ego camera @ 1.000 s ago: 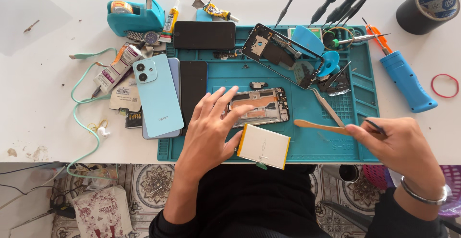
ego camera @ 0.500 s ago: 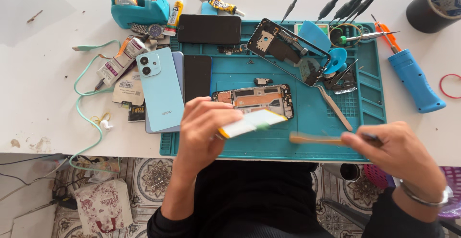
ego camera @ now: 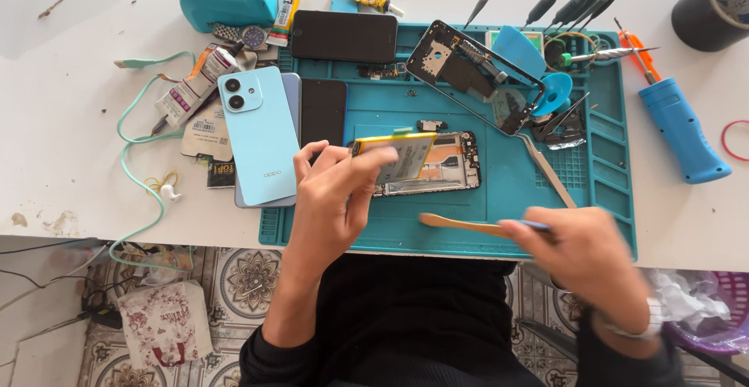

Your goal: The person pries the battery out of an opened smartphone using a pry tool, cleans the old battery and the phone chassis with a brush, and positions a replacement battery into the phone body on the repair mat.

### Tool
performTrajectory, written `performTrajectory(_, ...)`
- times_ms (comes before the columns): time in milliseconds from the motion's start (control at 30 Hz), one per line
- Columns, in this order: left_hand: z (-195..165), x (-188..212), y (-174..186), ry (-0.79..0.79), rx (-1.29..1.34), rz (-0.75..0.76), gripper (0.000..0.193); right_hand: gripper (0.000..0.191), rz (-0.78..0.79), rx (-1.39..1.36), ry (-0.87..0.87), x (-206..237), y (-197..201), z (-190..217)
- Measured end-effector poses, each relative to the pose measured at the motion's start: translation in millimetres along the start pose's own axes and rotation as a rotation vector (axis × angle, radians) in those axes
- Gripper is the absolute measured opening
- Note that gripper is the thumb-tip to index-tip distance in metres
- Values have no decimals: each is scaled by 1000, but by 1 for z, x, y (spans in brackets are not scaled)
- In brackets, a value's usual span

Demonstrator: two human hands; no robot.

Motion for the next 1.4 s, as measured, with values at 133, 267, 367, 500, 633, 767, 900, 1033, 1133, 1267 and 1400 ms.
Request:
performTrajectory(133, -4, -4, 1, -21, -102, 32, 25, 40, -24, -45, 58, 1, -14, 10)
performTrajectory(267, -7, -6, 3, -56, -140, 94, 49, 33, 40, -94, -175, 2, 21, -27)
performTrajectory(367, -5, -6, 0, -36, -209, 124, 60, 32, 53, -141, -318, 8, 45, -49)
performTrajectory(500, -3, -3, -9, -10, -307, 147, 61, 27, 41, -164, -242, 8, 29, -39)
performTrajectory(633, -3, -1, -12, 9, -399, 100, 53, 32, 4, -50, -7, 6, -10, -16)
performTrajectory(767, -3, -4, -13, 42, -394, 74, 49, 34, 3, -96, -219, 14, 9, -37)
performTrajectory(900, -3, -6, -12, 83, -404, 71, 47, 26, -23, -149, -280, 16, 43, -48)
performTrajectory(1033, -5, -6, -13, 116, -431, 79, 50, 24, -73, -20, -117, 4, 15, -17)
performTrajectory(1133, -9, -9, -10, 102, -439, 64, 53, 30, -74, 30, 84, 0, -20, 13)
performTrajectory(1267, -14, -5, 8, 5, -391, -8, 55, 27, -72, -7, 4, -11, -10, -1)
performTrajectory(1400, -10, 27, 31, 21, -341, -98, 34, 26, 8, -20, -180, -2, 40, -38)
Point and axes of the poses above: each hand's wrist, its own x-axis away from the middle knuckle, its own y-axis out of the back of the hand, z = x × y, the point moved 4 cm from there along -x, towards the middle knuckle, and after that the axes turned 6 degrees about -x, right-handed, at the moved point
